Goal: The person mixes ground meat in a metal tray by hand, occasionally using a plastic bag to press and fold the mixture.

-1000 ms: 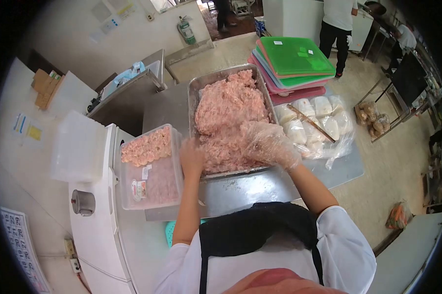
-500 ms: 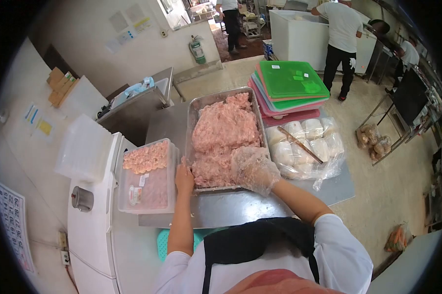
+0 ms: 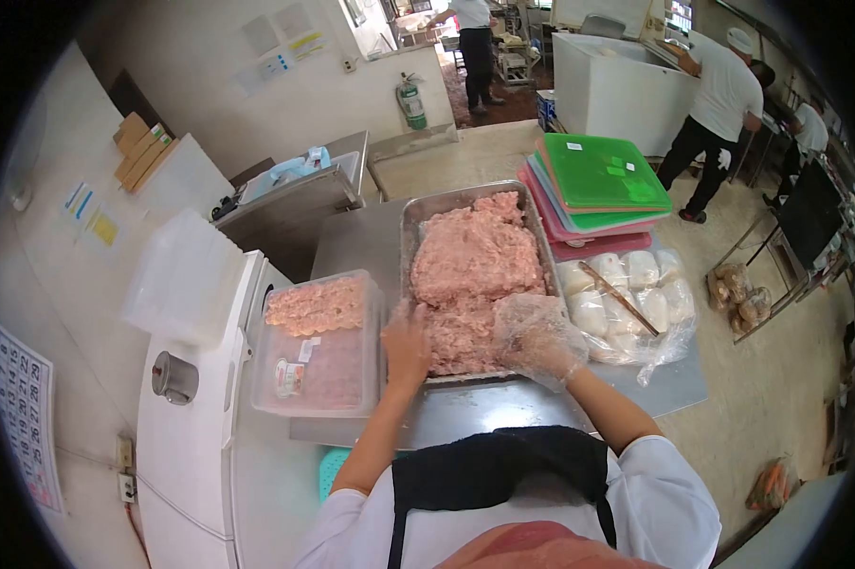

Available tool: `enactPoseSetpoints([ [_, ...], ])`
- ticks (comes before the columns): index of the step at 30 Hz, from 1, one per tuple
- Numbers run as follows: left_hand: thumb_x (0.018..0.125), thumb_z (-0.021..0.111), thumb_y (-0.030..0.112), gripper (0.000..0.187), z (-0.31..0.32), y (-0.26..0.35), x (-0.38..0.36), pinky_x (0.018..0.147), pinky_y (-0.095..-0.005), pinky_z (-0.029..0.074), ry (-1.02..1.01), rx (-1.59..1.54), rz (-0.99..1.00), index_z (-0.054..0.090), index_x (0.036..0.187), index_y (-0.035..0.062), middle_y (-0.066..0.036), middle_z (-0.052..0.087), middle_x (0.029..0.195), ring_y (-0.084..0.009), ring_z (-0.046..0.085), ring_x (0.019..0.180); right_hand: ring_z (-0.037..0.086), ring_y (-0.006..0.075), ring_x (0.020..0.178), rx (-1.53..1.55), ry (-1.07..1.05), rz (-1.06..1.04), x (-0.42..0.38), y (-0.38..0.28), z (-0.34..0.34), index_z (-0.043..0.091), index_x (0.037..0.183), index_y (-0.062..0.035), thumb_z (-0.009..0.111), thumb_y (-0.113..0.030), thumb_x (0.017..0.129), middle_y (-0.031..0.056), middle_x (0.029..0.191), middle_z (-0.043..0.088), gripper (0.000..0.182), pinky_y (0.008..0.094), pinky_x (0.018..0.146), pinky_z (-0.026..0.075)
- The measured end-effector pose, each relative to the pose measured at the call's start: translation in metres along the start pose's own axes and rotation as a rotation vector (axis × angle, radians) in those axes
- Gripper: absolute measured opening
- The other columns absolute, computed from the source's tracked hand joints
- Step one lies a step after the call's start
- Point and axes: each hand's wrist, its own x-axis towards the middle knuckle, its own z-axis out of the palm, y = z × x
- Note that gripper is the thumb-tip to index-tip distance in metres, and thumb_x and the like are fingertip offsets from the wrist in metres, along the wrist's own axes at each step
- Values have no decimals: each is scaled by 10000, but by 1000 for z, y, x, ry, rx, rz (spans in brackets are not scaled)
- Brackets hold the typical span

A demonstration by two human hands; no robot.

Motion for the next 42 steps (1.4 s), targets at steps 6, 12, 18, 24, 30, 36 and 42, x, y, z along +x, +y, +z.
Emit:
enactPoseSetpoints([
  [6, 886, 599, 174, 574, -3, 6, -4, 1130, -545, 301, -10, -266, 67, 483, 1444, 106, -241, 402, 1500, -441, 389, 1352, 525, 396, 1188, -200, 134, 8, 7, -2, 9, 617, 1233, -59, 686, -442, 834, 206, 1227, 601, 558, 491, 1058, 375],
  [12, 898, 606, 232, 655, 2, 1, -6, 1178, -557, 241, -156, -219, 65, 394, 1506, 108, -266, 312, 1553, -468, 276, 1437, 494, 397, 1237, -159, 156, 67, 3, -24, -2, 601, 1254, -89, 704, -408, 814, 179, 1285, 575, 553, 494, 1075, 365],
  [18, 930, 570, 203, 619, 14, 2, 0, 1177, -564, 236, -50, -342, 150, 382, 1509, 92, -301, 343, 1514, -507, 301, 1401, 541, 412, 1211, -270, 259, -17, 11, -19, 9, 635, 1237, -27, 666, -458, 840, 232, 1246, 619, 587, 516, 1102, 350],
  [24, 938, 538, 145, 569, 53, -8, 0, 1163, -567, 257, 13, -433, 121, 405, 1480, 31, -337, 402, 1444, -539, 341, 1352, 547, 409, 1225, -193, 34, 226, 15, 9, 37, 688, 1156, -4, 650, -501, 852, 241, 1209, 646, 584, 510, 1136, 325],
  [30, 920, 532, 125, 559, 36, -1, -3, 1174, -548, 262, -33, -457, 94, 429, 1463, 43, -292, 402, 1464, -516, 331, 1373, 580, 409, 1178, -288, 118, 187, 10, -19, 17, 678, 1159, 6, 657, -510, 857, 244, 1196, 652, 598, 514, 1094, 370],
  [36, 908, 508, 89, 538, 24, -2, -5, 1169, -524, 279, 12, -482, 85, 458, 1442, 55, -251, 452, 1445, -471, 369, 1358, 589, 368, 1147, -29, 276, 272, 6, 27, 46, 675, 1183, -46, 607, -505, 903, 185, 1236, 653, 542, 487, 1019, 426],
  [42, 923, 528, 127, 526, 18, -1, -6, 1169, -526, 272, 12, -509, 71, 475, 1445, 83, -254, 439, 1454, -463, 352, 1374, 595, 317, 1137, -422, 434, -67, 7, 13, 35, 666, 1145, -108, 592, -362, 888, 122, 1179, 664, 369, 467, 985, 455],
])
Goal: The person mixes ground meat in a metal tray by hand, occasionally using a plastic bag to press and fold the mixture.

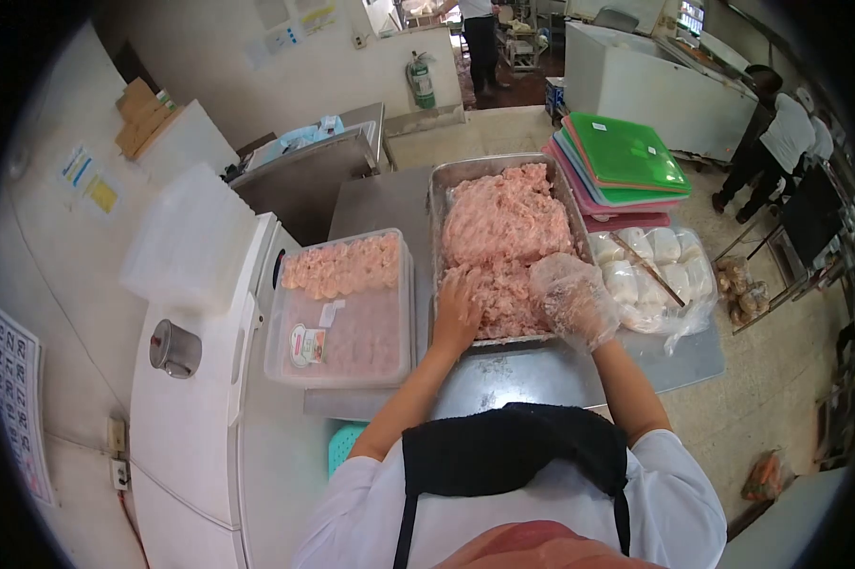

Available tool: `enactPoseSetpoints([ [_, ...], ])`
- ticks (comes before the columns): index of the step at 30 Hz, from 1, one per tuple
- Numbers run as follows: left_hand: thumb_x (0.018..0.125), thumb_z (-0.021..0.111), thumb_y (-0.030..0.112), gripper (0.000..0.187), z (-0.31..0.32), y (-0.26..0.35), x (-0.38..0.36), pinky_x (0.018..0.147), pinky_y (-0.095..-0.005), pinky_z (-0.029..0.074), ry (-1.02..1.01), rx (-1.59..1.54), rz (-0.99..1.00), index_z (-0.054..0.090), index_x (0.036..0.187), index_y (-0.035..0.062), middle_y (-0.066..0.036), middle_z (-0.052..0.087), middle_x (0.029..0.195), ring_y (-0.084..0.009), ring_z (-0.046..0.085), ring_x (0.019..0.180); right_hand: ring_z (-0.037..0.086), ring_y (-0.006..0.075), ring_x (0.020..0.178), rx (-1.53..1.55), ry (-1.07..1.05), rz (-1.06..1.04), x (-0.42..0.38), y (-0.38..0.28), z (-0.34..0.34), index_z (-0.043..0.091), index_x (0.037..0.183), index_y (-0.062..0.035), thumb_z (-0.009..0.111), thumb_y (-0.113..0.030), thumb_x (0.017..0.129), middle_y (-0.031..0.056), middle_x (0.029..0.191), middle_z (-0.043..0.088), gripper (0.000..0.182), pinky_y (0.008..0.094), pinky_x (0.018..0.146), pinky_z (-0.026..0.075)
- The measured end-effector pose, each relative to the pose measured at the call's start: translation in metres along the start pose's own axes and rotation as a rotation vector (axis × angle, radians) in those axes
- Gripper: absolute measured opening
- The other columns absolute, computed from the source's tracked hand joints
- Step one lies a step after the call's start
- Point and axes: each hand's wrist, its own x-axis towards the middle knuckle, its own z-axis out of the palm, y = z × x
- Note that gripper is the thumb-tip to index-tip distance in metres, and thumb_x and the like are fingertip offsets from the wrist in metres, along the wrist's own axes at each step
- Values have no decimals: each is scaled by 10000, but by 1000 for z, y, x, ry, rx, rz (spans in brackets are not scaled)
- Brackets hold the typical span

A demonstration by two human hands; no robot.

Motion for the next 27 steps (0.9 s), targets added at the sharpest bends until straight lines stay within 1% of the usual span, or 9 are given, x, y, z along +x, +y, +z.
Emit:
enactPoseSetpoints([
  [2, 927, 529, 129, 524, 2, -5, -1, 1173, -522, 267, -1, 5, 3, 474, 1447, 84, -249, 435, 1461, -460, 347, 1380, 605, 300, 1122, -158, 15, -115, 9, -5, -10, 670, 1100, -126, 599, -330, 859, 110, 1132, 671, 324, 456, 962, 469],
  [4, 934, 530, 135, 520, 4, -7, 1, 1178, -520, 261, -16, 12, -3, 472, 1449, 88, -256, 426, 1468, -460, 342, 1386, 618, 282, 1097, -228, -138, -82, 31, -37, -63, 668, 1062, -143, 611, -312, 827, 93, 1098, 674, 295, 443, 932, 484],
  [10, 975, 493, 224, 470, 9, -8, 1, 1189, -517, 245, -94, 118, -76, 501, 1422, 81, -280, 401, 1489, -466, 326, 1402, 675, 300, 931, -152, 92, -235, 33, -32, -74, 657, 921, -109, 607, -316, 826, 111, 930, 691, 234, 479, 764, 507],
  [13, 987, 476, 257, 464, 7, -2, 0, 1189, -519, 245, -118, 113, -126, 513, 1407, 65, -284, 405, 1486, -466, 330, 1400, 690, 286, 888, -100, -70, -173, 39, -21, -66, 664, 875, -120, 612, -326, 831, 99, 882, 705, 216, 459, 751, 514],
  [16, 987, 499, 209, 426, 7, -2, 1, 1170, -516, 276, -86, 154, -71, 520, 1391, 76, -254, 457, 1453, -462, 377, 1366, 696, 278, 903, 33, 56, -154, 37, -13, -59, 668, 893, -136, 603, -329, 849, 94, 912, 714, 208, 443, 761, 514],
  [19, 976, 505, 207, 434, 3, -2, 2, 1175, -512, 274, -128, 77, -58, 526, 1382, 57, -274, 432, 1462, -461, 358, 1376, 693, 262, 938, -168, -94, -108, 37, -25, -74, 698, 944, -158, 581, -346, 891, 78, 952, 724, 228, 435, 814, 508],
  [22, 960, 521, 171, 423, 6, -6, 0, 1168, -505, 289, -43, 59, -27, 534, 1366, 53, -263, 455, 1444, -449, 379, 1362, 692, 273, 951, -33, -13, -75, 33, -19, -61, 710, 944, -155, 580, -341, 895, 84, 966, 726, 233, 450, 830, 506],
  [25, 952, 536, 171, 419, 6, -11, -1, 1165, -500, 299, -31, 67, -13, 544, 1352, 44, -255, 471, 1434, -435, 396, 1355, 687, 295, 928, 140, 221, -158, 30, -10, -33, 699, 928, -144, 576, -337, 895, 101, 944, 718, 232, 482, 829, 499],
  [27, 947, 546, 173, 422, 6, -12, -1, 1164, -496, 300, -38, 47, -34, 548, 1351, 51, -247, 476, 1432, -431, 400, 1352, 678, 310, 952, 116, 102, -123, 30, -10, -40, 696, 936, -136, 580, -350, 890, 108, 955, 716, 247, 490, 854, 489],
])
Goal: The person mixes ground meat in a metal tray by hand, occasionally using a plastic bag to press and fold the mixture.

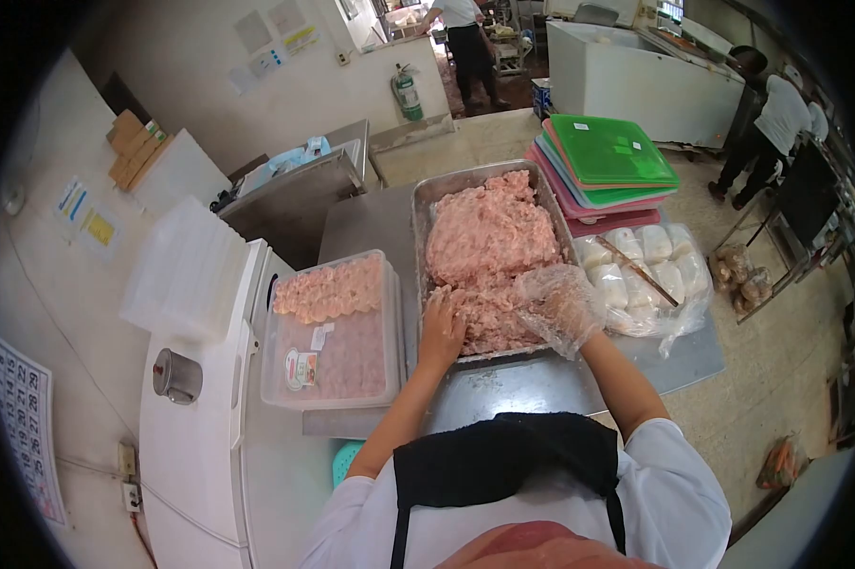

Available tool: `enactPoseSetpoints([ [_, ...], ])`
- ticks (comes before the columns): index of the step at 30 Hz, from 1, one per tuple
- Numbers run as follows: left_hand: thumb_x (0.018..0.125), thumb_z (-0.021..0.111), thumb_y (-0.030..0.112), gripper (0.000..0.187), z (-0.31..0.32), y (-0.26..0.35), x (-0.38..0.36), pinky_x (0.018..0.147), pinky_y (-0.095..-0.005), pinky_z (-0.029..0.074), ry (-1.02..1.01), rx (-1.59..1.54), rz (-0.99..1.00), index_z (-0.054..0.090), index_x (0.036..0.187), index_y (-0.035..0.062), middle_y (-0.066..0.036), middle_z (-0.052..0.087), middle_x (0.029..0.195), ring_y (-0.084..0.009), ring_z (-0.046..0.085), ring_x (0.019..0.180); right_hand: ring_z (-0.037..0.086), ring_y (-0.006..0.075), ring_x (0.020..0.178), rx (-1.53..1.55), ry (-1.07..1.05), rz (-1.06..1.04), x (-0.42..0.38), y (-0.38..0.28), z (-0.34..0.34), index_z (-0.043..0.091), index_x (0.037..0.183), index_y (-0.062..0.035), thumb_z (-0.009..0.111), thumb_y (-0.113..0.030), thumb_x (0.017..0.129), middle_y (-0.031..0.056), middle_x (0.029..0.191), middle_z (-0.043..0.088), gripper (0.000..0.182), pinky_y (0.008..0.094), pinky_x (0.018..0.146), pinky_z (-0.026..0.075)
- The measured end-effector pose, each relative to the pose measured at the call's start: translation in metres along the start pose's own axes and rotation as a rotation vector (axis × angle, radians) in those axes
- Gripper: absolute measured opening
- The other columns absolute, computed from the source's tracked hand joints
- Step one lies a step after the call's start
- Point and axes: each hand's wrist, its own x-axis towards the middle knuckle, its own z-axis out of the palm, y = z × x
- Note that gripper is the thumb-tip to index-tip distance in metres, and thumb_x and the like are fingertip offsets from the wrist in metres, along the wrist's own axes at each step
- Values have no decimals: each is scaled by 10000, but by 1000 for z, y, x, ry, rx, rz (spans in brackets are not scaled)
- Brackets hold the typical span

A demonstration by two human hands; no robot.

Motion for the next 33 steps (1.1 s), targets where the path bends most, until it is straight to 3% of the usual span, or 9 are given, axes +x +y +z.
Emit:
enactPoseSetpoints([
  [4, 939, 553, 162, 407, -4, 9, 2, 1159, -493, 310, -9, -18, -55, 575, 1338, 85, -233, 488, 1431, -428, 412, 1346, 654, 318, 1021, -141, -207, 52, 8, -12, -20, 709, 1000, -143, 584, -397, 898, 114, 1015, 717, 301, 486, 926, 461],
  [10, 939, 554, 127, 341, -7, 14, 3, 1147, -494, 332, -28, 1, -63, 638, 1268, 106, -235, 520, 1404, -434, 434, 1335, 636, 329, 1050, 92, -81, 125, -5, 3, 2, 695, 1102, -162, 595, -434, 899, 121, 1060, 703, 354, 470, 974, 441],
  [16, 936, 536, 89, 325, -2, 5, 1, 1152, -476, 333, -13, -54, -89, 658, 1237, 97, -218, 527, 1406, -431, 433, 1337, 575, 322, 1203, 31, -249, 159, -3, 1, -4, 678, 1198, -172, 594, -461, 911, 119, 1235, 667, 416, 478, 1060, 379],
  [18, 933, 539, 90, 323, -4, 7, 2, 1148, -475, 336, -23, -51, -86, 660, 1233, 96, -226, 531, 1395, -430, 436, 1334, 566, 317, 1228, 94, -211, 209, -14, 14, 23, 666, 1238, -180, 597, -466, 908, 122, 1265, 658, 442, 469, 1082, 369],
  [22, 925, 556, 105, 322, -5, 8, 2, 1142, -475, 342, -42, -44, -75, 662, 1229, 98, -245, 538, 1376, -432, 438, 1330, 554, 308, 1259, 124, -290, 240, -5, 6, 2, 649, 1291, -183, 605, -472, 900, 130, 1294, 647, 488, 450, 1123, 348],
  [33, 884, 627, 205, 418, 3, 4, -3, 1169, -531, 278, 36, 63, -4, 617, 1283, 82, -255, 493, 1425, -459, 398, 1362, 636, 337, 1055, 27, -209, 127, 7, -3, -16, 677, 1046, -140, 549, -405, 931, 132, 1080, 696, 316, 479, 945, 449],
])
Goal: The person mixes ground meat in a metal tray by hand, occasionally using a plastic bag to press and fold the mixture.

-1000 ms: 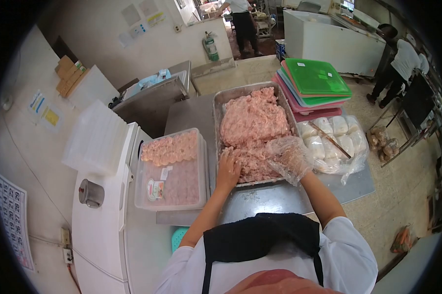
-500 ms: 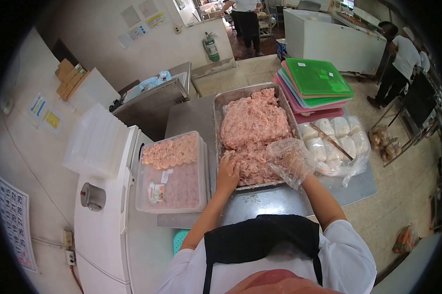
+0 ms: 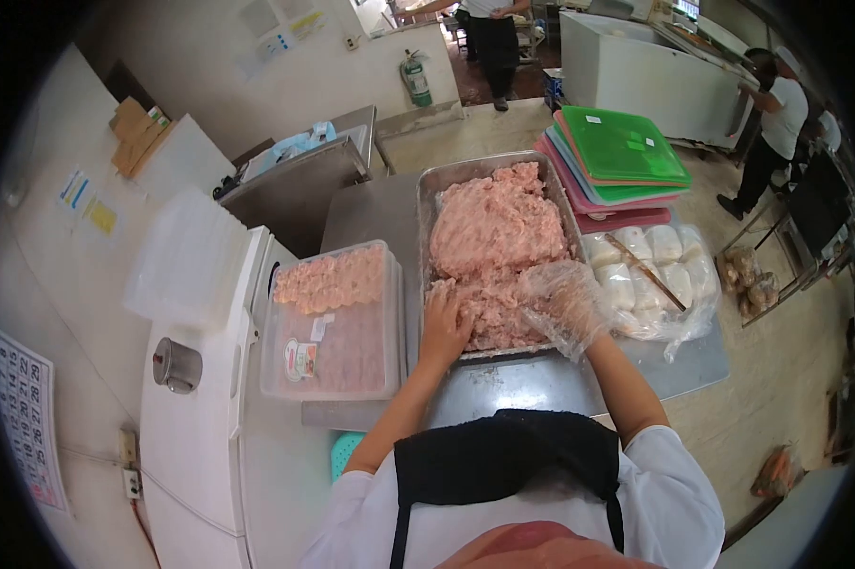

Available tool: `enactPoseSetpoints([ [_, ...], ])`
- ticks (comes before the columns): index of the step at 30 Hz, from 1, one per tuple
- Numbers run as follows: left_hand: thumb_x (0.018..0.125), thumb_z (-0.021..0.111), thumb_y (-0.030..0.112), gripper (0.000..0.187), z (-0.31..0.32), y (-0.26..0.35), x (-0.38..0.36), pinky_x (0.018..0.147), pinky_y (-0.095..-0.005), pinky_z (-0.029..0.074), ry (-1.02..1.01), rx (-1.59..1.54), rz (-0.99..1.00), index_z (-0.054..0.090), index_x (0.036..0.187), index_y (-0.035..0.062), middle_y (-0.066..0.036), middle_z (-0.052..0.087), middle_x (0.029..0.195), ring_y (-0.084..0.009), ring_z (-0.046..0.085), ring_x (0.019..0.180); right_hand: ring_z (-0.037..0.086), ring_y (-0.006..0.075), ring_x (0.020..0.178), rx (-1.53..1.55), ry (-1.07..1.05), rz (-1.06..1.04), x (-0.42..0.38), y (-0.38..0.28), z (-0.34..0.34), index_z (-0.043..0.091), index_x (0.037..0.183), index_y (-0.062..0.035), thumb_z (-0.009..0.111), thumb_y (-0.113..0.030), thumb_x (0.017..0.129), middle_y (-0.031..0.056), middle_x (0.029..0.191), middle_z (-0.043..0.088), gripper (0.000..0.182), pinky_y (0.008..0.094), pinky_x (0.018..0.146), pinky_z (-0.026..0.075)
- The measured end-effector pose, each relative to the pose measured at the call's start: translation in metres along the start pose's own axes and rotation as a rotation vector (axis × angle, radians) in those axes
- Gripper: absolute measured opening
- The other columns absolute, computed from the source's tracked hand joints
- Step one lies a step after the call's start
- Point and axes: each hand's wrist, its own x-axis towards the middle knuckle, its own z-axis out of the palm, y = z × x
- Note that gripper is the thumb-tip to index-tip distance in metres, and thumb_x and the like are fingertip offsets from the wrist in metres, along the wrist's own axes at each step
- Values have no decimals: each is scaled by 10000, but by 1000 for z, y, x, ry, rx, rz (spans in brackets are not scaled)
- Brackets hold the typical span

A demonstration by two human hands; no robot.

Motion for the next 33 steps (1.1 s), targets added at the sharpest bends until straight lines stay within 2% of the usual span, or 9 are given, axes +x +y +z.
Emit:
enactPoseSetpoints([
  [6, 885, 645, 286, 465, -10, 14, 5, 1199, -572, 180, -42, 106, -37, 609, 1315, 111, -216, 469, 1468, -453, 352, 1400, 625, 328, 1092, -57, 14, -30, 0, 13, 22, 689, 1085, -155, 540, -477, 921, 118, 1114, 700, 391, 469, 976, 440],
  [10, 864, 671, 328, 493, -5, 15, 2, 1193, -635, 108, -33, 167, -92, 616, 1312, 127, -188, 418, 1508, -448, 277, 1440, 596, 319, 1156, -43, -47, -13, 2, -2, 1, 705, 1139, -160, 576, -533, 888, 117, 1164, 695, 468, 463, 1022, 415],
  [13, 862, 677, 336, 494, -2, 13, 1, 1173, -669, 106, -25, 177, -88, 618, 1309, 135, -182, 420, 1503, -458, 273, 1436, 579, 321, 1182, 126, -105, 71, 1, -4, -4, 717, 1138, -139, 611, -530, 873, 121, 1195, 687, 484, 464, 1046, 398],
  [16, 862, 677, 330, 485, -3, 13, 2, 1165, -676, 116, -25, 161, -85, 618, 1308, 147, -182, 442, 1482, -445, 298, 1425, 575, 326, 1187, 128, -87, 108, 1, 2, 6, 721, 1138, -123, 636, -517, 870, 122, 1205, 684, 484, 459, 1066, 387],
  [22, 861, 673, 302, 462, -6, 14, 4, 1174, -639, 152, -40, 113, -140, 623, 1302, 173, -170, 475, 1455, -399, 350, 1404, 561, 331, 1221, 159, -101, 185, 0, 10, 20, 709, 1194, -129, 639, -520, 878, 131, 1241, 673, 508, 449, 1106, 357],
  [28, 873, 654, 271, 435, -6, 7, 2, 1173, -621, 182, -6, 31, -136, 627, 1293, 162, -178, 499, 1417, -394, 370, 1388, 560, 328, 1227, 138, -42, 92, 0, 16, 28, 711, 1189, -124, 652, -503, 876, 125, 1243, 675, 495, 460, 1115, 346],
  [31, 877, 647, 275, 443, 2, 1, 0, 1156, -630, 204, 45, 45, -142, 618, 1302, 154, -181, 499, 1412, -399, 386, 1372, 578, 326, 1199, 109, -125, 154, 2, -7, -5, 699, 1209, -107, 736, -423, 825, 122, 1254, 667, 498, 425, 1077, 415],
  [33, 877, 645, 281, 453, 4, 4, -1, 1127, -625, 241, 34, 143, -140, 609, 1310, 151, -180, 496, 1417, -396, 403, 1351, 562, 328, 1228, 159, -98, 164, -3, 8, 17, 707, 1202, -112, 697, -468, 849, 124, 1256, 671, 502, 435, 1112, 370],
])
